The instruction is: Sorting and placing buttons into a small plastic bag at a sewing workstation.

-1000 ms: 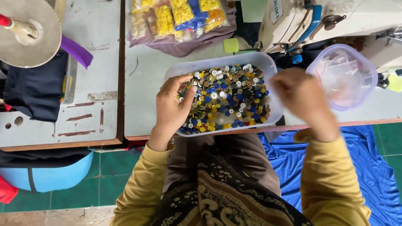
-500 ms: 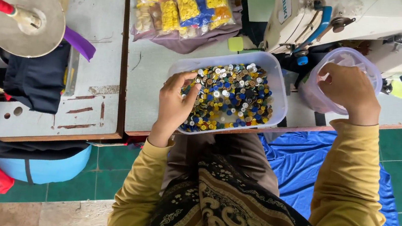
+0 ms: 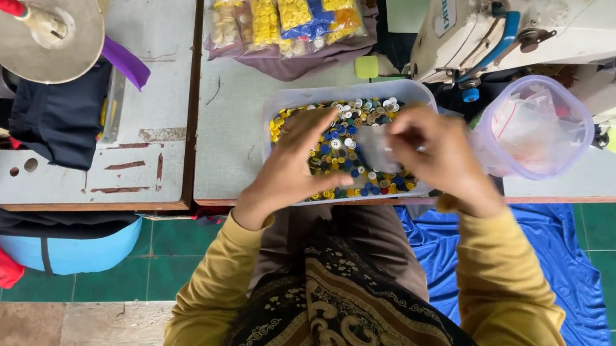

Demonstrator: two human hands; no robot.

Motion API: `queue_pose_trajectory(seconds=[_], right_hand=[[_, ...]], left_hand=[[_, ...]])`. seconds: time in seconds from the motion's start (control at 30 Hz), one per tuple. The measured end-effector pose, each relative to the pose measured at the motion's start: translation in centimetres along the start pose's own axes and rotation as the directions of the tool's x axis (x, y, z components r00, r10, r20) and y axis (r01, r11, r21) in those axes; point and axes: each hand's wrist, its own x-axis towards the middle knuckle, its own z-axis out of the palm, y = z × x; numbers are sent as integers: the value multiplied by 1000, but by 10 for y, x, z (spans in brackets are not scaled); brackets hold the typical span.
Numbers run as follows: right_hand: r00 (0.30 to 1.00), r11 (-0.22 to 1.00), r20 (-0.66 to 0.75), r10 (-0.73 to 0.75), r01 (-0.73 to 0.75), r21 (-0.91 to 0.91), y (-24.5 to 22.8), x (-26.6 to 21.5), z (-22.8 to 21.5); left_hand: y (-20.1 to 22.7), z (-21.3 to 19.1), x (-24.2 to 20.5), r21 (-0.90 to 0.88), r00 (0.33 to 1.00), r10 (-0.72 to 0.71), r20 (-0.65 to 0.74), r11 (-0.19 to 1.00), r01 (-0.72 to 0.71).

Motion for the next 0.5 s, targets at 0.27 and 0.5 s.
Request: queue_pose_trajectory(seconds=[0.27, 0.5], right_hand=[[994, 989, 106, -8, -7, 144, 5, 32, 54], [994, 993, 100, -35, 24, 114, 12, 41, 48]], left_hand=[[-26, 25, -7, 225, 1000, -23, 2, 974, 22], [-24, 15, 3, 330, 1000, -16, 22, 944, 8]])
